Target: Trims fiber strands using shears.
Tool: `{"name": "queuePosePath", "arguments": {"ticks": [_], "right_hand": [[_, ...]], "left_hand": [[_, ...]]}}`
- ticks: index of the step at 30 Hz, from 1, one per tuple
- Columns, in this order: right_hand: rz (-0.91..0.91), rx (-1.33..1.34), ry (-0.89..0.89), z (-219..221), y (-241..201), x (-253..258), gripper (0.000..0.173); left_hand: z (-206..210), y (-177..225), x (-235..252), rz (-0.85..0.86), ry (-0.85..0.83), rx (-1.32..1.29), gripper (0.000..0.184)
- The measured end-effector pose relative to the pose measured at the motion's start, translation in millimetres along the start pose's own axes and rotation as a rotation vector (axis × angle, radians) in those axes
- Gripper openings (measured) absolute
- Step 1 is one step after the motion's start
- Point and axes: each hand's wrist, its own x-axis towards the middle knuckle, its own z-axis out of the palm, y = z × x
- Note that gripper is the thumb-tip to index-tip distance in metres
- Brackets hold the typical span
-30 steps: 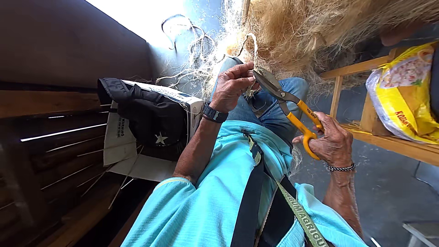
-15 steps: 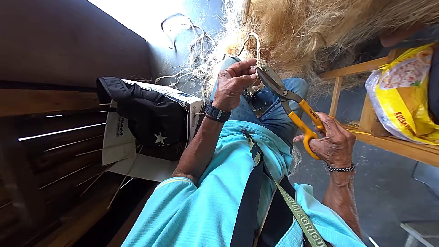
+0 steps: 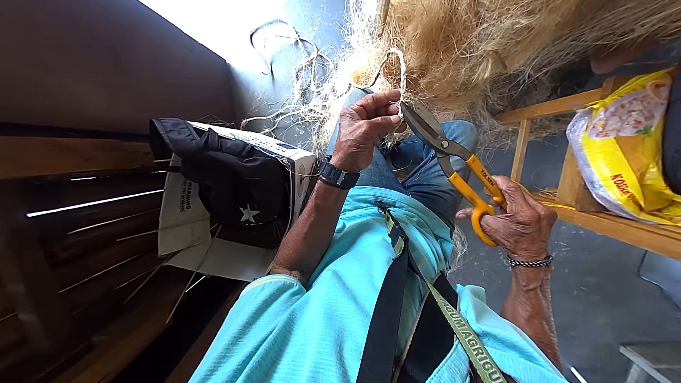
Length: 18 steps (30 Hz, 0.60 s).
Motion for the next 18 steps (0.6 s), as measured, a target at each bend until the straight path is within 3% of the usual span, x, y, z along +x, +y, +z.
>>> {"name": "queuePosePath", "arguments": {"ticks": [10, 18], "right_hand": [[0.018, 0.042, 0.002, 9, 5, -11, 0.057], [0.068, 0.154, -0.012, 8, 8, -11, 0.079]], "left_hand": [[1, -2, -1, -0.016, -0.027, -0.021, 0.036], [-4, -8, 4, 0.007, -0.025, -0.138, 0.036]]}}
